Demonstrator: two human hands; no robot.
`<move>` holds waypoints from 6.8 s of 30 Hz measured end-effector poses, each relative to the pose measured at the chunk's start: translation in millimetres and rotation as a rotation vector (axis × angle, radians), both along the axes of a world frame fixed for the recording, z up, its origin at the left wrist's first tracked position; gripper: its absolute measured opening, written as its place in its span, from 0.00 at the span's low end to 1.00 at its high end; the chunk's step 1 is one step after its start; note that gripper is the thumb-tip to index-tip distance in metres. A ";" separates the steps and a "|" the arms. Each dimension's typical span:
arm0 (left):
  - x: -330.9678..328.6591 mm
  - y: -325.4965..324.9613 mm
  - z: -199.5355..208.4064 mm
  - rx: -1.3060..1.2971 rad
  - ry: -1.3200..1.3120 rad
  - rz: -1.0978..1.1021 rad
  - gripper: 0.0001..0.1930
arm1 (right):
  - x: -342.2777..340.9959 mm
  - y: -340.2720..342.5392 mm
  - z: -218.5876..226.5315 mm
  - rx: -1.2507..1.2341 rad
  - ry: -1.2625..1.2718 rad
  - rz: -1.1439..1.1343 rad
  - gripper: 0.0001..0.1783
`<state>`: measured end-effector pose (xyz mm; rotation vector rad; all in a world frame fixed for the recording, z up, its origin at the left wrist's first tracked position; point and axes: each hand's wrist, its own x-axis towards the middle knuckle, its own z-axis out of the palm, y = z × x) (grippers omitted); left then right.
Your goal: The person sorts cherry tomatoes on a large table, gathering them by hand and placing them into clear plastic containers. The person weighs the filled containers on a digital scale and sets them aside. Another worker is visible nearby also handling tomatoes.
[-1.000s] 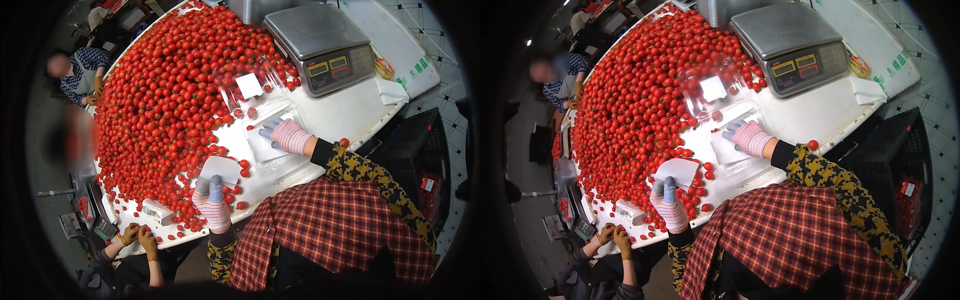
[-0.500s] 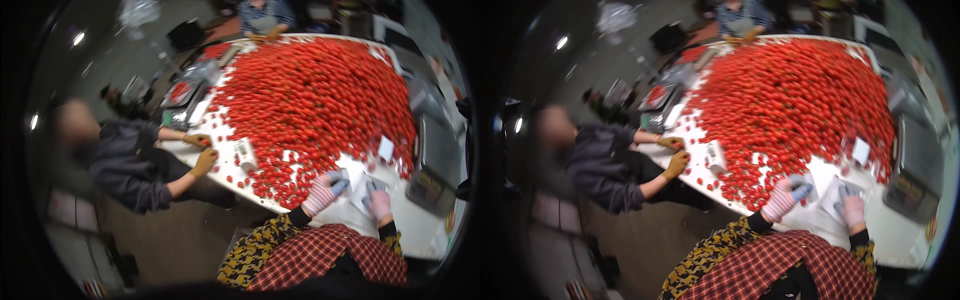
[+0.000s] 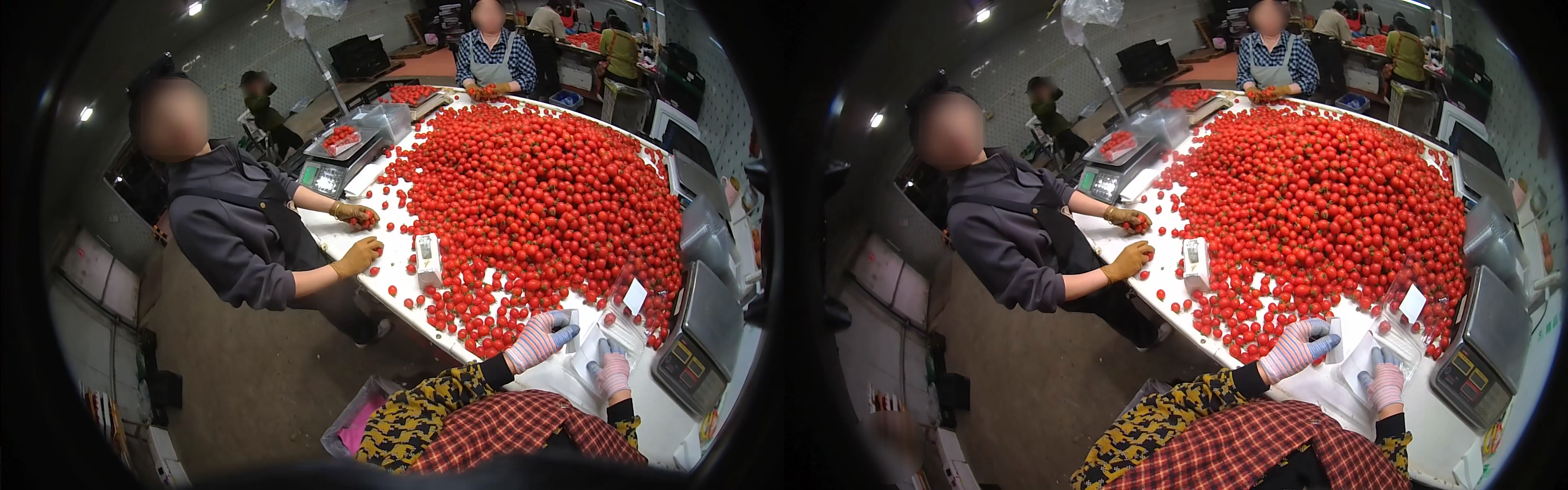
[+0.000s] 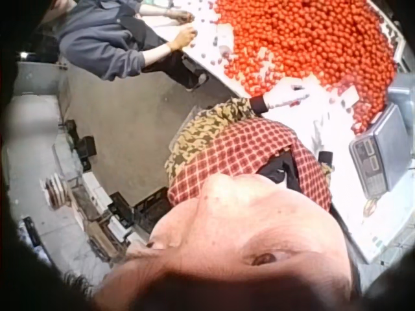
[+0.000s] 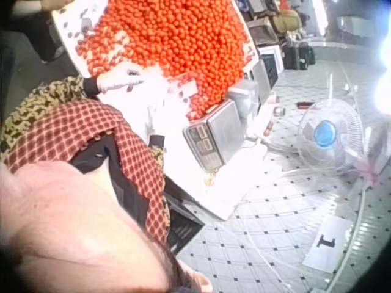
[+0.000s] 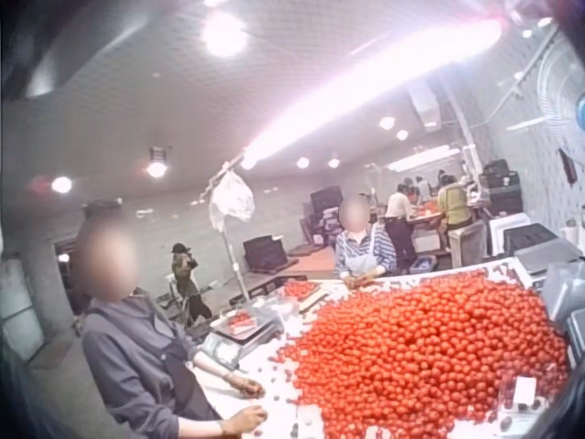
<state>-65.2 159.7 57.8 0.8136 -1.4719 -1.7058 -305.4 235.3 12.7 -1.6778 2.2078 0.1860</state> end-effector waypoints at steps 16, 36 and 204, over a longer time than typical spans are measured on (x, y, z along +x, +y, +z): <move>0.9 5.7 11.1 0.019 0.052 -0.003 0.12 | -24.5 10.0 -16.6 -0.590 -0.118 0.040 0.38; -50.4 14.1 12.4 -0.148 -0.200 -0.489 0.20 | -64.8 114.6 99.3 -0.812 -1.229 -0.402 0.35; 140.9 -19.8 -59.6 -0.161 -0.458 0.323 0.32 | 65.1 -229.3 48.8 -0.828 -0.370 0.404 0.13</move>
